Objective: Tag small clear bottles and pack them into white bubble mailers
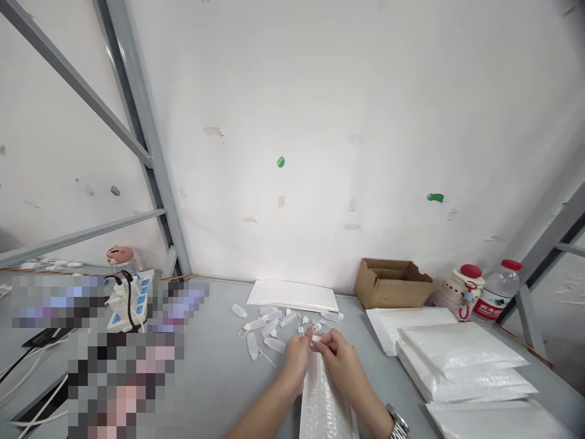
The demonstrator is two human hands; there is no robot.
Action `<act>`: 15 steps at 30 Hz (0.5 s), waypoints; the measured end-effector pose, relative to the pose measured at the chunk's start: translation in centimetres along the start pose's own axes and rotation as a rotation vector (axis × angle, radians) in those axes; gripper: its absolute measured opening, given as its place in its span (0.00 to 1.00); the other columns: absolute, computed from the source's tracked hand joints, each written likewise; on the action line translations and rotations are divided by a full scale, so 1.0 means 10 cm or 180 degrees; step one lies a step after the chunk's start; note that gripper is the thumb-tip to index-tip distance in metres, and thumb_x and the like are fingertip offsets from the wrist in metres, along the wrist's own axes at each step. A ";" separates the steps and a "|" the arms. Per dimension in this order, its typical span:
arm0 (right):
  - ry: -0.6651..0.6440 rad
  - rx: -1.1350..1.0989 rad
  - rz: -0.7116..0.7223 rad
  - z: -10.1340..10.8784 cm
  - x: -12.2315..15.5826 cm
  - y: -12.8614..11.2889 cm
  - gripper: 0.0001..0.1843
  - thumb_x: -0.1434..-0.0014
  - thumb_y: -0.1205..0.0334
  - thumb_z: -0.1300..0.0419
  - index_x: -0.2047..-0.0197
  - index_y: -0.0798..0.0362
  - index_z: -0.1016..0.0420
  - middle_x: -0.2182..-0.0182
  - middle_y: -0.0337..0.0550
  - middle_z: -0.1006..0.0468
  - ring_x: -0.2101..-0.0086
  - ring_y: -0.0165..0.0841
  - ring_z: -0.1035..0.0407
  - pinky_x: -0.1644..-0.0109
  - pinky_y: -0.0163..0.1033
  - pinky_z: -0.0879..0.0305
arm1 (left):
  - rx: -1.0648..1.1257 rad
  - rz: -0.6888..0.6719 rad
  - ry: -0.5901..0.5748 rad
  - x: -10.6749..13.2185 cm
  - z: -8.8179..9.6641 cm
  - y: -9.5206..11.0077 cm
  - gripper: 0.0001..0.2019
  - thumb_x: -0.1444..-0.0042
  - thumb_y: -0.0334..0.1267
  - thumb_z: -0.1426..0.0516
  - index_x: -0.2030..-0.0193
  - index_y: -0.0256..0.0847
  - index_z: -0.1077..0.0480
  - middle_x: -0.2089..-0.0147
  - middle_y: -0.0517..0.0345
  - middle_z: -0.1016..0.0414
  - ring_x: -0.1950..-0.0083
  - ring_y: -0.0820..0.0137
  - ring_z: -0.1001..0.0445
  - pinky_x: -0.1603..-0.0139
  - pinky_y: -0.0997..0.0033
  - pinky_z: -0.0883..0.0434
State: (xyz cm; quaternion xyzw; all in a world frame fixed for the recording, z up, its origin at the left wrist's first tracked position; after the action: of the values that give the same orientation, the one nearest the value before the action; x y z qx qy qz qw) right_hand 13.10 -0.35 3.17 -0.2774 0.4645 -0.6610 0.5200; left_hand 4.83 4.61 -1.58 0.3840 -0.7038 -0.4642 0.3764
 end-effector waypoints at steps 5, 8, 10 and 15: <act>-0.0127 0.0875 0.0300 -0.13 0.09 -0.03 0.18 0.41 0.53 0.52 0.79 0.51 0.37 0.76 0.40 0.28 0.72 0.35 0.35 0.67 0.38 0.42 | 0.0274 0.0167 0.0063 -0.04 0.04 -0.05 0.27 0.62 0.61 0.43 0.70 0.35 0.27 0.74 0.52 0.26 0.63 0.59 0.28 0.56 0.63 0.37; -0.0310 0.1216 0.0560 -0.20 0.10 -0.06 0.23 0.39 0.53 0.53 0.83 0.52 0.37 0.77 0.42 0.29 0.70 0.36 0.35 0.58 0.43 0.42 | 0.0319 0.0165 0.0010 -0.05 0.03 -0.06 0.29 0.64 0.63 0.42 0.70 0.33 0.27 0.76 0.53 0.27 0.67 0.60 0.28 0.61 0.64 0.36; -0.0455 0.1105 0.0584 -0.21 0.11 -0.05 0.24 0.39 0.53 0.54 0.84 0.52 0.34 0.77 0.41 0.29 0.70 0.36 0.34 0.53 0.45 0.43 | 0.0215 0.0087 0.0067 -0.05 0.06 -0.03 0.29 0.64 0.63 0.42 0.72 0.33 0.27 0.76 0.52 0.26 0.67 0.60 0.27 0.61 0.64 0.35; 0.0705 0.0488 0.0472 0.28 0.15 0.00 0.22 0.49 0.47 0.43 0.54 0.50 0.30 0.54 0.49 0.30 0.54 0.42 0.37 0.51 0.44 0.40 | 0.0318 0.0058 0.0370 -0.03 0.20 0.17 0.27 0.60 0.61 0.43 0.68 0.36 0.26 0.68 0.49 0.23 0.60 0.57 0.26 0.56 0.62 0.34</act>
State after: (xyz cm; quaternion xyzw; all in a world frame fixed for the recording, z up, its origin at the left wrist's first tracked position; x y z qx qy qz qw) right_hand 14.98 -2.71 4.19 -0.1271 0.4864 -0.6809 0.5326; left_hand 2.84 6.10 -0.63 0.4222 -0.7065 -0.4019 0.4013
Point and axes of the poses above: each hand's wrist, its own x-axis away from the middle knuckle, its own z-axis out of the back of the hand, y = z × x, the point moved 9 cm from there along -x, towards the middle knuckle
